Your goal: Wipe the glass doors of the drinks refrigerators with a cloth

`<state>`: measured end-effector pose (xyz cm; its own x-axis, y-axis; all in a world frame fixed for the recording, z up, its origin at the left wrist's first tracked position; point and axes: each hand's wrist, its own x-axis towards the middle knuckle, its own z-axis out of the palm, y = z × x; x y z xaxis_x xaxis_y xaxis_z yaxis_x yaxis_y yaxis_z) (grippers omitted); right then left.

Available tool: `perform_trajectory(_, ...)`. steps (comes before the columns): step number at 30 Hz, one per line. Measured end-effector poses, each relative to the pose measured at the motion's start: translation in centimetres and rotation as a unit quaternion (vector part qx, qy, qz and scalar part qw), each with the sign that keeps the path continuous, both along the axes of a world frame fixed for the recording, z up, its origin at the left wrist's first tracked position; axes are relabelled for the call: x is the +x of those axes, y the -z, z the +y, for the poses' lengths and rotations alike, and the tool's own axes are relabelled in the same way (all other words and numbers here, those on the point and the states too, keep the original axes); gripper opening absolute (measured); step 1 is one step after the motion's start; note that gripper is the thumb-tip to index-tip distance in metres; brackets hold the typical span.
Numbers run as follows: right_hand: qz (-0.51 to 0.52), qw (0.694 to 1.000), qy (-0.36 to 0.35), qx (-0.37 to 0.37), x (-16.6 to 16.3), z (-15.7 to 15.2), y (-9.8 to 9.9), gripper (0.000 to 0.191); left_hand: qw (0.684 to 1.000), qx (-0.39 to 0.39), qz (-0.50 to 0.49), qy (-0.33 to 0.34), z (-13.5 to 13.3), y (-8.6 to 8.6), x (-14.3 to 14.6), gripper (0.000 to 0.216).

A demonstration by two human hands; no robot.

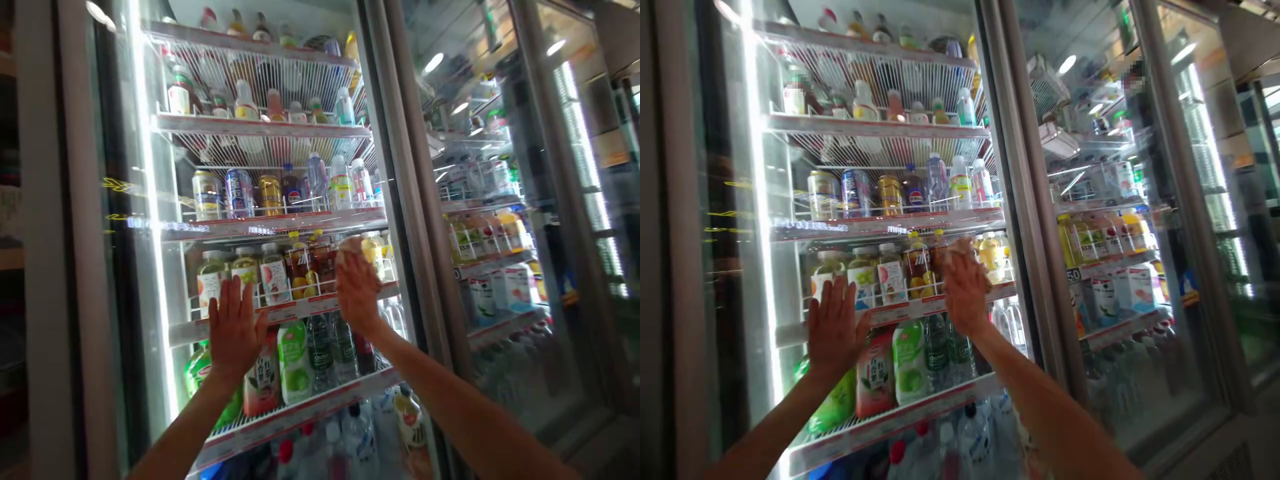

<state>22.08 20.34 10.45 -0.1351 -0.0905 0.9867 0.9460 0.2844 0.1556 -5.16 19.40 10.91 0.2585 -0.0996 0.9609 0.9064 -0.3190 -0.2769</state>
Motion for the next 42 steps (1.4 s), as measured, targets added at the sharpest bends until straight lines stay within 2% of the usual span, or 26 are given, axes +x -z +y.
perform_trajectory(2,-0.122,0.992,-0.004,-0.018,-0.1,-0.2,0.6,0.054,1.0,-0.004,0.002,0.002,-0.1,0.0,0.0,0.066)
perform_trajectory(3,-0.117,0.993,0.002,-0.012,0.2,-0.2,0.5,0.054,1.0,-0.005,0.003,0.002,-0.1,0.0,0.0,0.066)
perform_trajectory(6,0.102,0.994,0.028,0.04,1.5,0.0,-0.5,0.05,1.0,-0.013,-0.001,-0.004,0.0,0.1,0.0,0.067)
perform_trajectory(8,0.175,0.983,0.022,0.043,1.2,0.0,-0.7,0.05,1.0,-0.015,-0.001,-0.006,0.1,0.2,0.0,0.067)
perform_trajectory(9,0.142,0.989,0.009,0.028,0.7,-0.2,-0.4,0.05,1.0,-0.013,0.0,-0.006,0.1,0.2,0.0,0.066)
perform_trajectory(11,-0.033,0.999,-0.022,-0.016,-0.2,-0.5,0.8,0.052,1.0,-0.004,0.001,-0.006,0.1,0.2,-0.1,0.066)
perform_trajectory(12,-0.118,0.992,-0.032,-0.033,-0.4,-0.7,1.4,0.052,1.0,0.001,0.003,-0.007,0.1,0.2,0.0,0.066)
perform_trajectory(13,-0.166,0.985,-0.034,-0.041,-0.4,-0.7,1.8,0.051,1.0,0.004,0.004,-0.008,0.0,0.2,0.0,0.066)
perform_trajectory(14,-0.157,0.987,-0.028,-0.034,0.0,-0.7,1.9,0.05,1.0,0.005,0.004,-0.01,0.0,0.2,0.0,0.066)
perform_trajectory(16,-0.002,1.0,-0.002,0.01,0.8,-0.4,1.2,0.047,1.0,0.006,0.0,-0.014,0.0,0.2,0.2,0.067)
perform_trajectory(18,0.166,0.984,0.019,0.053,1.0,-0.1,0.2,0.047,1.0,0.003,-0.006,-0.019,0.0,0.2,0.3,0.068)
perform_trajectory(19,0.188,0.98,0.022,0.056,0.6,-0.2,0.0,0.048,1.0,0.002,-0.008,-0.019,0.0,0.3,0.3,0.068)
perform_trajectory(20,0.159,0.986,0.02,0.043,0.1,-0.3,0.1,0.05,1.0,-0.001,-0.01,-0.018,0.0,0.3,0.3,0.068)
perform_trajectory(22,-0.009,1.0,0.004,-0.006,-0.9,-0.7,1.0,0.053,1.0,-0.006,-0.011,-0.013,0.0,0.5,0.3,0.068)
perform_trajectory(24,-0.136,0.99,-0.005,-0.033,-1.0,-0.9,1.9,0.054,1.0,-0.01,-0.011,-0.009,-0.1,0.9,0.2,0.067)
perform_trajectory(25,-0.129,0.991,-0.001,-0.029,-0.7,-0.9,2.0,0.054,1.0,-0.009,-0.008,-0.008,-0.1,1.1,0.3,0.067)
perform_trajectory(28,0.101,0.994,0.036,0.025,0.5,-0.5,1.1,0.051,1.0,-0.005,-0.002,-0.01,-0.3,1.6,0.4,0.067)
perform_trajectory(30,0.169,0.984,0.046,0.035,0.5,-0.4,0.8,0.05,1.0,-0.004,-0.001,-0.01,-0.5,1.7,0.4,0.068)
perform_trajectory(32,0.05,0.998,0.03,0.0,-0.1,-0.6,1.3,0.05,1.0,-0.008,0.0,-0.008,-0.7,1.8,0.4,0.068)
perform_trajectory(34,-0.121,0.992,0.004,-0.04,-0.6,-1.1,2.3,0.052,1.0,-0.014,0.005,-0.008,-0.7,2.0,0.2,0.067)
perform_trajectory(35,-0.155,0.987,-0.002,-0.051,-0.6,-1.2,2.7,0.052,1.0,-0.017,0.007,-0.009,-0.7,2.2,0.1,0.067)
perform_trajectory(36,-0.134,0.99,-0.002,-0.049,-0.5,-1.3,2.8,0.052,1.0,-0.019,0.009,-0.011,-0.6,2.3,0.0,0.066)
perform_trajectory(39,0.103,0.995,0.014,0.0,-0.7,-1.2,2.5,0.051,0.999,-0.028,0.005,-0.013,-0.2,2.6,0.0,0.064)
perform_trajectory(40,0.139,0.99,0.013,0.01,-1.1,-1.2,2.3,0.051,0.999,-0.033,0.0,-0.011,-0.2,2.5,0.1,0.063)
perform_trajectory(41,0.12,0.993,0.006,0.006,-1.6,-1.2,2.3,0.052,0.999,-0.038,-0.008,-0.006,-0.4,2.4,0.1,0.062)
perform_trajectory(42,0.051,0.999,-0.006,-0.011,-2.0,-1.3,2.3,0.053,0.999,-0.048,-0.02,0.003,-0.7,2.2,0.2,0.06)
